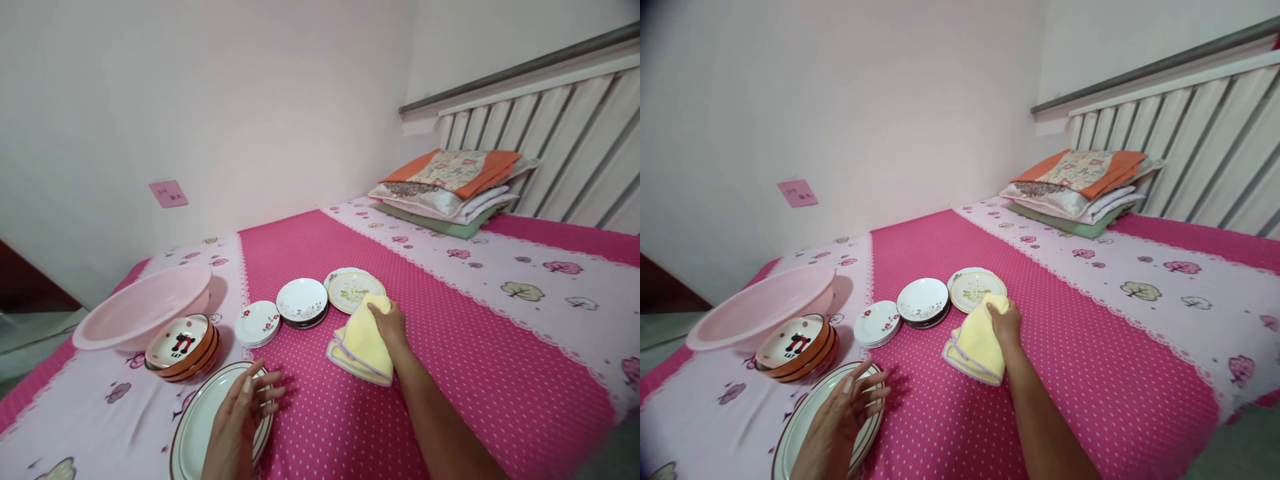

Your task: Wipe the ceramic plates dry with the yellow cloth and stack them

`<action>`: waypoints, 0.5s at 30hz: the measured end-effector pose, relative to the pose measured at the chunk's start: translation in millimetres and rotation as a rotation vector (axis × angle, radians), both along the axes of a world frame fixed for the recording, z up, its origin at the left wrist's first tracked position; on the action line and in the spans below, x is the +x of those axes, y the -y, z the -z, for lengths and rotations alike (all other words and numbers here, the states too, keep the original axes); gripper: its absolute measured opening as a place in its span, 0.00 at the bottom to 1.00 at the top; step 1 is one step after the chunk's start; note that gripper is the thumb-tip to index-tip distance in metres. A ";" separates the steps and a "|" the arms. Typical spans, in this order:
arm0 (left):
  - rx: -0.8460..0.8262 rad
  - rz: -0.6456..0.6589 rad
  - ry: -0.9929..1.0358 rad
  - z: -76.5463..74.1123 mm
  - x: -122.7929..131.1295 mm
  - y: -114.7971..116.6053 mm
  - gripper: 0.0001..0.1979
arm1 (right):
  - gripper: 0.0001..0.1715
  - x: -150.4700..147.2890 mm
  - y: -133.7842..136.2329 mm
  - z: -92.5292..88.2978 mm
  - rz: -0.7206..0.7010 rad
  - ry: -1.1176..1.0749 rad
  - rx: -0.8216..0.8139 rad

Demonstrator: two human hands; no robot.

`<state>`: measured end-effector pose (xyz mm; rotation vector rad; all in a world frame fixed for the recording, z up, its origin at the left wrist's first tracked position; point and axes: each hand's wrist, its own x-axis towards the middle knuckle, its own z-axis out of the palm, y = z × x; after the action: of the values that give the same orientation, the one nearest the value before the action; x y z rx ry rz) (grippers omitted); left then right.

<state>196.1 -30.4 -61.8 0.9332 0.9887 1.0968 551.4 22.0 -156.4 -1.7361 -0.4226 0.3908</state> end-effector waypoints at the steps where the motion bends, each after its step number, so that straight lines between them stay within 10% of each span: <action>1: 0.004 0.001 -0.010 -0.6 0.6 0.4 0.35 | 0.33 -1.0 -0.8 1.6 0.016 0.029 0.020; 15: 0.552 -0.190 -1.191 51.3 -11.3 -24.5 0.36 | 0.34 -1.1 -7.7 9.1 -0.051 0.218 0.011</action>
<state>184.8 -5.9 -113.1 2.0908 1.7822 0.9378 550.2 29.7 -165.5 -1.7661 -0.6260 0.2355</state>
